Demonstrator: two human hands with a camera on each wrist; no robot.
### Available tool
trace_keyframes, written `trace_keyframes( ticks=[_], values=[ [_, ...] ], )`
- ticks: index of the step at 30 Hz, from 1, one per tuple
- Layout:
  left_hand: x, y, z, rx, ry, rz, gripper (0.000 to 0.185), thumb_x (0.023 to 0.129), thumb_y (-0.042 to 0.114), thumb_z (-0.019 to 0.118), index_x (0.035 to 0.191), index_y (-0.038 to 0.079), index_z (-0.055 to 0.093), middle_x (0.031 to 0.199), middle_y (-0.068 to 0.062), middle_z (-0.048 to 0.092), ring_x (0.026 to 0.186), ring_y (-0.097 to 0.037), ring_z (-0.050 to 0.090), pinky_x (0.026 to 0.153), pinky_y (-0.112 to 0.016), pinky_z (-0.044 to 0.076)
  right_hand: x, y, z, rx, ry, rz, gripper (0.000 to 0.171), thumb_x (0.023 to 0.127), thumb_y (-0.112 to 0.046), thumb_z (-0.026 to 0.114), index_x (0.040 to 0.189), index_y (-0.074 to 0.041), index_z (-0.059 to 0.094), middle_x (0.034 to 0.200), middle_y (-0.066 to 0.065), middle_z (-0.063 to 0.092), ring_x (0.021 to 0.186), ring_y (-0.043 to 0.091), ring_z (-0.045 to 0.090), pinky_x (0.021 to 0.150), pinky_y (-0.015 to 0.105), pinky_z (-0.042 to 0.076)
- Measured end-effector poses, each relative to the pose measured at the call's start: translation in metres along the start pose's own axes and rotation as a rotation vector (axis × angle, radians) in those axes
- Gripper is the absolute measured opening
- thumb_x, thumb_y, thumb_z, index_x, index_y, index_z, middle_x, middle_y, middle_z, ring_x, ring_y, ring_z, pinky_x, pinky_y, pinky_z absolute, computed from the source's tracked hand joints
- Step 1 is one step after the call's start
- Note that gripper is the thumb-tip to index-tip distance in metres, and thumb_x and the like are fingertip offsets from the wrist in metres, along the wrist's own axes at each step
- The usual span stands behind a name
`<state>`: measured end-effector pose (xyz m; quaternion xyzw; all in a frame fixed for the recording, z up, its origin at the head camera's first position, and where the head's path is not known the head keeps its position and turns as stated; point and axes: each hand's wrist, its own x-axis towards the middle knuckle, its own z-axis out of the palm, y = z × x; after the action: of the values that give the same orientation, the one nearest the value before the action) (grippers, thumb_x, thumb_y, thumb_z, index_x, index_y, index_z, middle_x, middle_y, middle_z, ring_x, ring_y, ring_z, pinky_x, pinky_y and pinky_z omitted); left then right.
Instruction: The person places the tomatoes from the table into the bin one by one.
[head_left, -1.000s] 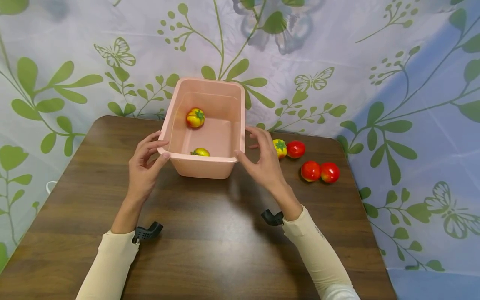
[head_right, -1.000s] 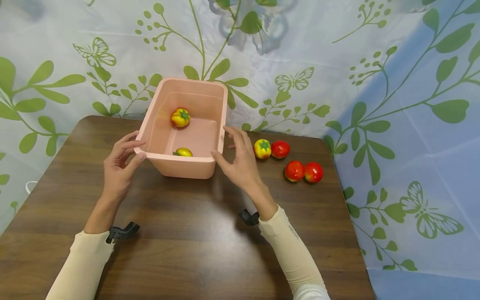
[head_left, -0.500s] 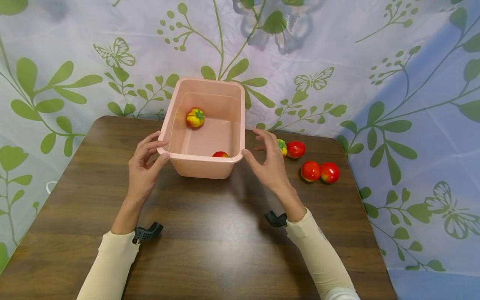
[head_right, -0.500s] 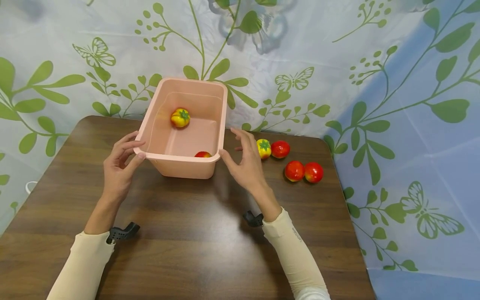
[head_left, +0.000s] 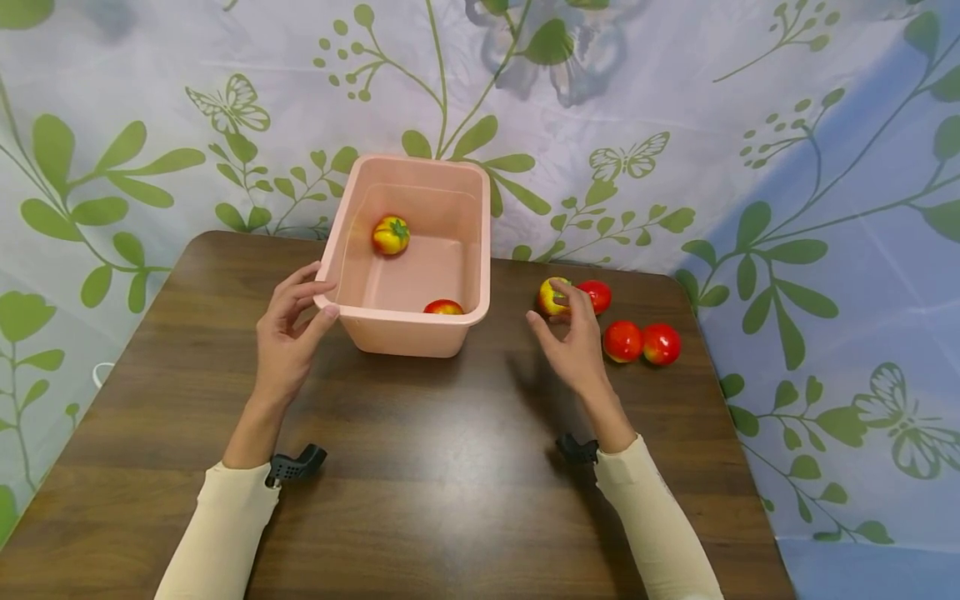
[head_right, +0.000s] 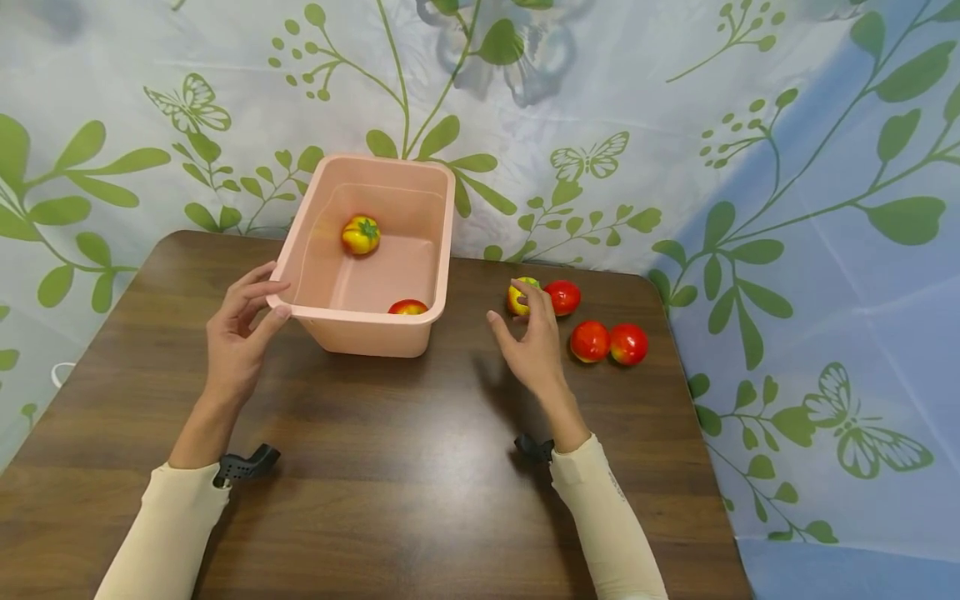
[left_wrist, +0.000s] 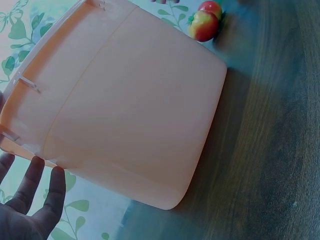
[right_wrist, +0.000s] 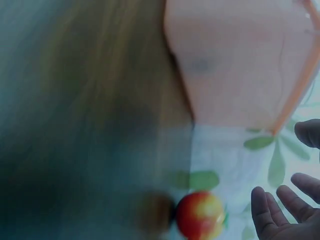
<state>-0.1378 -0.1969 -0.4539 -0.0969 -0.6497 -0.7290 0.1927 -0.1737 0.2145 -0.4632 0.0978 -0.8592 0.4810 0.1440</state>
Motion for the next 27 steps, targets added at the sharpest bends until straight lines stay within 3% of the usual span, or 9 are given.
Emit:
trace_keyframes(
  ticks=[9, 18, 27],
  values=[
    [0.001, -0.001, 0.000, -0.012, -0.002, -0.001, 0.033, 0.098, -0.004, 0.070, 0.131, -0.009, 0.068, 0.160, -0.015, 0.051, 0.121, -0.024, 0.066, 0.097, -0.019, 0.062, -0.014, 0.035, -0.035, -0.111, 0.086, 0.067, 0.059, 0.099, -0.027, 0.078, 0.151, -0.011, 0.055, 0.149, 0.017, 0.056, 0.131, 0.039, 0.059, 0.100, 0.045, 0.059],
    [0.001, -0.001, 0.000, -0.011, -0.002, 0.004, 0.033, 0.098, -0.005, 0.070, 0.131, -0.009, 0.068, 0.160, -0.015, 0.052, 0.121, -0.024, 0.065, 0.097, -0.019, 0.062, -0.026, 0.056, -0.064, -0.229, 0.219, 0.128, 0.055, 0.099, -0.023, 0.076, 0.149, -0.010, 0.058, 0.146, 0.021, 0.057, 0.131, 0.041, 0.053, 0.106, 0.055, 0.045],
    [0.000, -0.002, -0.001, -0.001, -0.001, 0.003, 0.033, 0.098, -0.005, 0.070, 0.131, -0.009, 0.068, 0.160, -0.014, 0.052, 0.122, -0.023, 0.065, 0.098, -0.019, 0.062, -0.031, 0.072, -0.069, -0.300, 0.264, 0.171, 0.051, 0.096, -0.020, 0.077, 0.142, -0.002, 0.061, 0.145, 0.025, 0.059, 0.141, 0.046, 0.041, 0.113, 0.061, 0.033]
  ],
)
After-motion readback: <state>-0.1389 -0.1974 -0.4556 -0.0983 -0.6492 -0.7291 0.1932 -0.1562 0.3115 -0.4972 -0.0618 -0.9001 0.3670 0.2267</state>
